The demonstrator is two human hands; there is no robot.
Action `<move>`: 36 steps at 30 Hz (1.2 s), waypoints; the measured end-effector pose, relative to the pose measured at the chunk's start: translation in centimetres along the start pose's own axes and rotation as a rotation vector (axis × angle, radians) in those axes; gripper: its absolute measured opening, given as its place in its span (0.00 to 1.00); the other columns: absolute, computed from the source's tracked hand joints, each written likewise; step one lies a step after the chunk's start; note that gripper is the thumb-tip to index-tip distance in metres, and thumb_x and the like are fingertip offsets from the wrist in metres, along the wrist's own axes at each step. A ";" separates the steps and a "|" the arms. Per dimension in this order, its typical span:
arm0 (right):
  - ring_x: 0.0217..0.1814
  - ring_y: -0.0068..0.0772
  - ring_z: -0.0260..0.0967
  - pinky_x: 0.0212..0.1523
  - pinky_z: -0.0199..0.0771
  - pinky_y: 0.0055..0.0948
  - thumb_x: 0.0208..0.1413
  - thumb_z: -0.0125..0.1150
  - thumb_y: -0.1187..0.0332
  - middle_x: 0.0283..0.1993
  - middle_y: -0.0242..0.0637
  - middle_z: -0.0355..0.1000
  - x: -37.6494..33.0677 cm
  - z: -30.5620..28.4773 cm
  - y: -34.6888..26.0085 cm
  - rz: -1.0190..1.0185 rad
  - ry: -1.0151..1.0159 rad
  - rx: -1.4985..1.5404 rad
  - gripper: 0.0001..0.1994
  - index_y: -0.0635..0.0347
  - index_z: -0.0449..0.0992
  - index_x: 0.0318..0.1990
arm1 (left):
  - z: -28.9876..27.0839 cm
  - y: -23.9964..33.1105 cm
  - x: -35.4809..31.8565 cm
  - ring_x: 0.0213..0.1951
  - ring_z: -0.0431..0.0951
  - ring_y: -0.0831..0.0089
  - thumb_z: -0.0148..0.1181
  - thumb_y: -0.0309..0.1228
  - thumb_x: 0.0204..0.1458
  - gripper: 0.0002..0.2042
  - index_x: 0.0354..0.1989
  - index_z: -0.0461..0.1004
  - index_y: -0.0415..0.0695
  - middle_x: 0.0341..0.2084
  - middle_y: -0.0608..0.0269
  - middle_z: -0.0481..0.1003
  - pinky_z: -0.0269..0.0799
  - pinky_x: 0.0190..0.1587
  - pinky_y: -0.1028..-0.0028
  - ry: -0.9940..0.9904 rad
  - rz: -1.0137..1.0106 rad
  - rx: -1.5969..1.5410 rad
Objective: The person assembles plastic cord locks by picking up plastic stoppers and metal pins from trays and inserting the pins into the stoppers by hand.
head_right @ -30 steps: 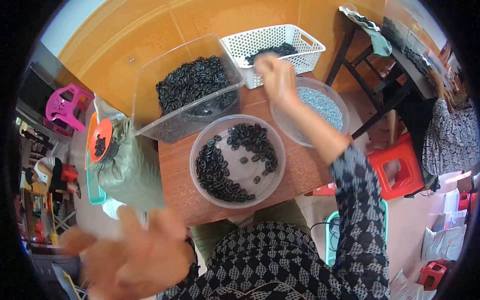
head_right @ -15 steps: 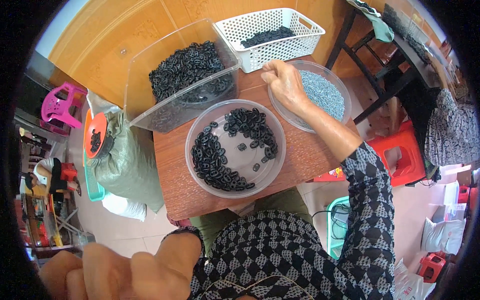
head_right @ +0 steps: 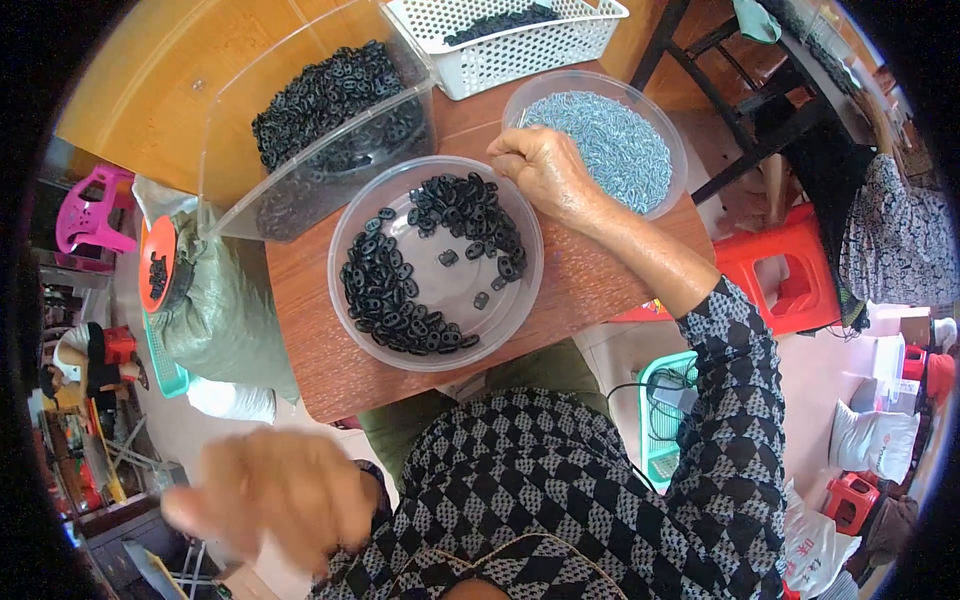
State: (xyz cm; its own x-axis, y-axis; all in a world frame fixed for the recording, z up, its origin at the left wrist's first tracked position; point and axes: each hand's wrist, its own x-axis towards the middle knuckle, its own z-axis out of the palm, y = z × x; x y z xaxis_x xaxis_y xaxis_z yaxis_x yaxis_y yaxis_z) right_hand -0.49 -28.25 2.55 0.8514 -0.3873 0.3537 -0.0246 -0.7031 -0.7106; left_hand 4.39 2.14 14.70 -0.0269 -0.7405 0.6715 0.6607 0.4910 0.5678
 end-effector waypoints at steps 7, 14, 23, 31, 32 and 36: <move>0.34 0.41 0.68 0.35 0.68 0.34 0.44 0.62 0.75 0.29 0.39 0.72 -1.3 1.2 -0.1 -0.387 -0.061 -0.233 0.06 0.62 0.77 0.32 | -3.3 -6.3 -4.1 0.18 0.69 0.81 0.53 0.35 0.59 0.14 0.38 0.71 0.32 0.22 0.62 0.74 0.63 0.23 0.82 1.041 -0.287 0.764; 0.34 0.42 0.63 0.33 0.65 0.36 0.38 0.63 0.74 0.26 0.38 0.66 -3.1 3.5 -1.9 -0.496 -0.249 -0.222 0.06 0.59 0.76 0.27 | -5.6 -7.5 -4.4 0.25 0.73 0.85 0.57 0.26 0.55 0.06 0.39 0.73 0.37 0.22 0.68 0.75 0.65 0.25 0.85 1.148 -0.347 0.986; 0.34 0.40 0.62 0.33 0.64 0.36 0.35 0.60 0.75 0.27 0.38 0.65 -3.0 4.9 -3.1 -0.546 -0.325 -0.388 0.05 0.60 0.71 0.22 | -6.4 -8.3 -5.1 0.25 0.73 0.85 0.58 0.25 0.54 0.06 0.39 0.72 0.36 0.22 0.67 0.75 0.65 0.25 0.85 1.169 -0.329 0.974; 0.35 0.41 0.64 0.35 0.66 0.37 0.35 0.61 0.75 0.27 0.39 0.67 -3.1 5.3 -2.7 -0.469 -0.301 -0.368 0.04 0.61 0.71 0.22 | -6.6 -8.9 -4.9 0.24 0.73 0.82 0.59 0.24 0.53 0.06 0.37 0.73 0.36 0.22 0.66 0.75 0.65 0.25 0.85 1.179 -0.286 0.982; 0.35 0.41 0.64 0.35 0.66 0.37 0.35 0.61 0.75 0.27 0.39 0.67 -3.2 5.0 -2.6 -0.468 -0.300 -0.371 0.04 0.61 0.71 0.22 | -6.6 -9.0 -4.8 0.24 0.73 0.82 0.59 0.24 0.53 0.06 0.37 0.73 0.36 0.22 0.66 0.75 0.65 0.25 0.85 1.177 -0.285 0.980; 0.33 0.40 0.66 0.33 0.67 0.35 0.39 0.62 0.75 0.26 0.41 0.70 -3.3 3.9 -3.1 -0.298 -0.323 -0.129 0.04 0.64 0.73 0.24 | -7.1 -9.4 -4.7 0.26 0.73 0.83 0.59 0.24 0.52 0.07 0.38 0.74 0.35 0.23 0.66 0.75 0.66 0.28 0.84 1.151 -0.297 1.055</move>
State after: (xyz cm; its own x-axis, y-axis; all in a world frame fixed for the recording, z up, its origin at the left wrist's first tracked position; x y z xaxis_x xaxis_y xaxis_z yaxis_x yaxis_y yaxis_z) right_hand -1.23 -22.48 1.23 0.9503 0.0347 0.3094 0.1989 -0.8321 -0.5178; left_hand 3.63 -2.25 2.81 0.8263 -0.5605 0.0561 -0.0721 -0.0063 0.9974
